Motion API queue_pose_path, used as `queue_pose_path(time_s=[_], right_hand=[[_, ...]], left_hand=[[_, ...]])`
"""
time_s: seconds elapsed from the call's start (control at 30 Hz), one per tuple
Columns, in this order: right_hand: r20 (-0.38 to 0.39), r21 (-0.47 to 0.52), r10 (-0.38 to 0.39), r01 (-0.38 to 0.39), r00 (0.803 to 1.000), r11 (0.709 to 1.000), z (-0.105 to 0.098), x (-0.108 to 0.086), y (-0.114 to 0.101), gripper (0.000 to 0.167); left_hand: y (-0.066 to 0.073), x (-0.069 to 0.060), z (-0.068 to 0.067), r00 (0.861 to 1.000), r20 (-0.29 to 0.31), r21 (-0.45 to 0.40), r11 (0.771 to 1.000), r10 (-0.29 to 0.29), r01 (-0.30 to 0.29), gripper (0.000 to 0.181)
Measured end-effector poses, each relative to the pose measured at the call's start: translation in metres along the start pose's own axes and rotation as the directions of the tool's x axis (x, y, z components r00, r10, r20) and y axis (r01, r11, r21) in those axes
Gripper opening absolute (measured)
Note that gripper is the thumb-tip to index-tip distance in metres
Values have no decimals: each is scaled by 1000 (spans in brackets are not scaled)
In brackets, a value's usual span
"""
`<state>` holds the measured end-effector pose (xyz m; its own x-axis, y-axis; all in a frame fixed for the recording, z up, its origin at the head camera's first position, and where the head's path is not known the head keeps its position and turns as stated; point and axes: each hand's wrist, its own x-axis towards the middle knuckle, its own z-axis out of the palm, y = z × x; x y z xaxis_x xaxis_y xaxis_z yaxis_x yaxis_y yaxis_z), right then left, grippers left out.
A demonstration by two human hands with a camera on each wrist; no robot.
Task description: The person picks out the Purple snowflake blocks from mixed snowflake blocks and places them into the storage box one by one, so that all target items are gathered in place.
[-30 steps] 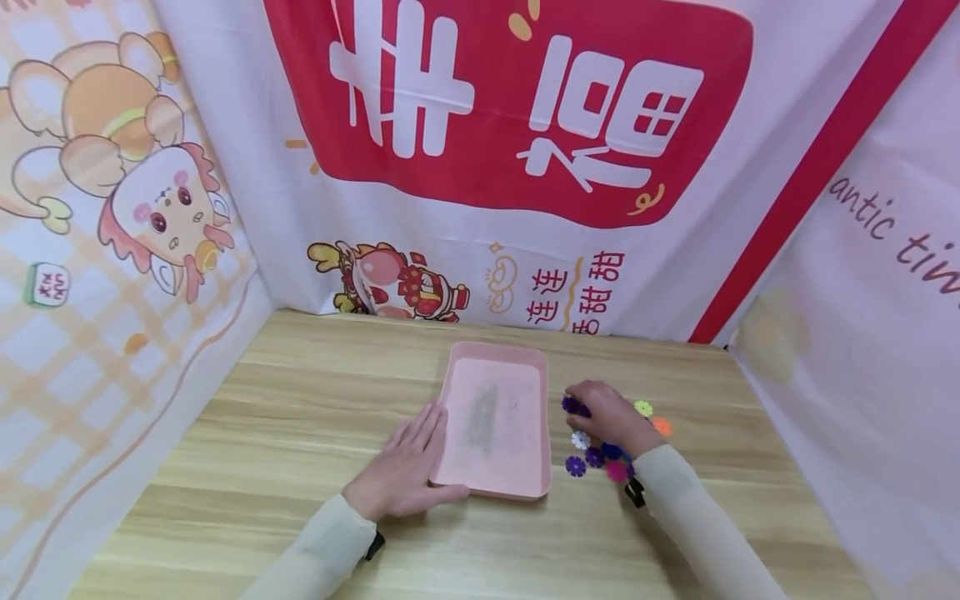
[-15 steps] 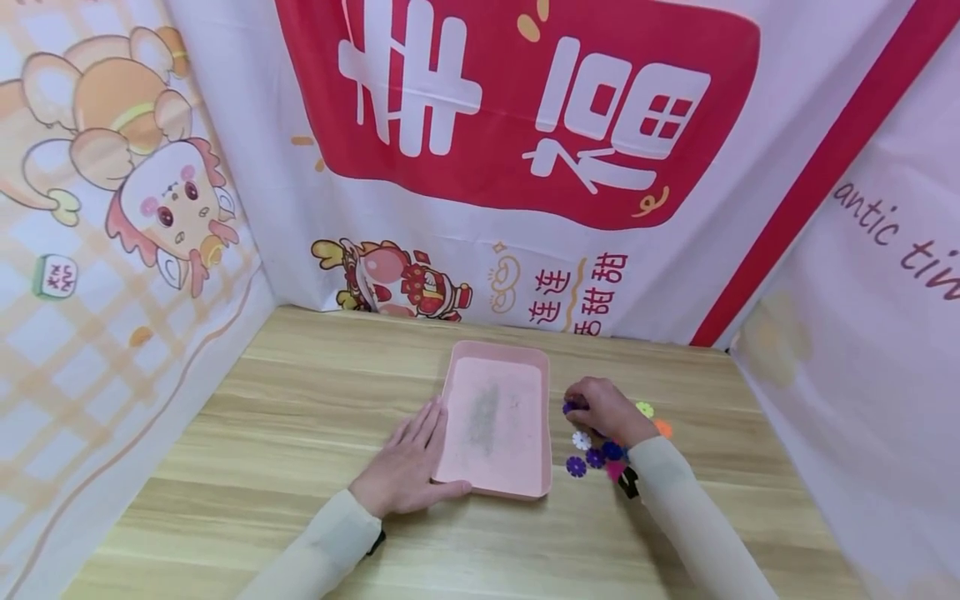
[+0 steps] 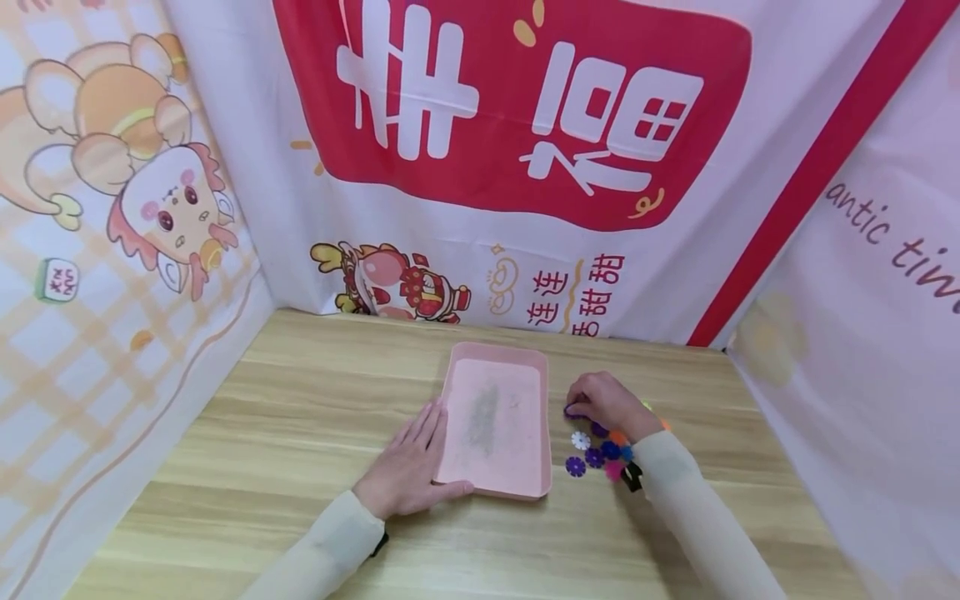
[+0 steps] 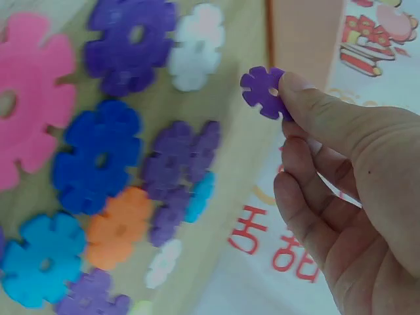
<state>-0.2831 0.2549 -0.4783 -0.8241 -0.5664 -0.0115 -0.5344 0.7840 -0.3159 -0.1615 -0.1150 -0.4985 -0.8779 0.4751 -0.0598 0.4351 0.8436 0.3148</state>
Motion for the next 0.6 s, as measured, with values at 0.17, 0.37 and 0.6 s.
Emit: queue_pose_path(time_s=[0.17, 0.37, 0.6], right_hand=[[26, 3, 40, -40, 999, 999, -16, -4, -15, 6], [6, -8, -38, 38, 999, 999, -37, -8, -39, 8], [49, 33, -74, 73, 996, 997, -48, -7, -70, 12]], left_hand=[[2, -2, 0, 1000, 1, -9, 1000, 10, -10, 116], [6, -2, -2, 1000, -15, -9, 1000, 20, -20, 115], [9, 2, 0, 999, -33, -42, 999, 1, -3, 114]])
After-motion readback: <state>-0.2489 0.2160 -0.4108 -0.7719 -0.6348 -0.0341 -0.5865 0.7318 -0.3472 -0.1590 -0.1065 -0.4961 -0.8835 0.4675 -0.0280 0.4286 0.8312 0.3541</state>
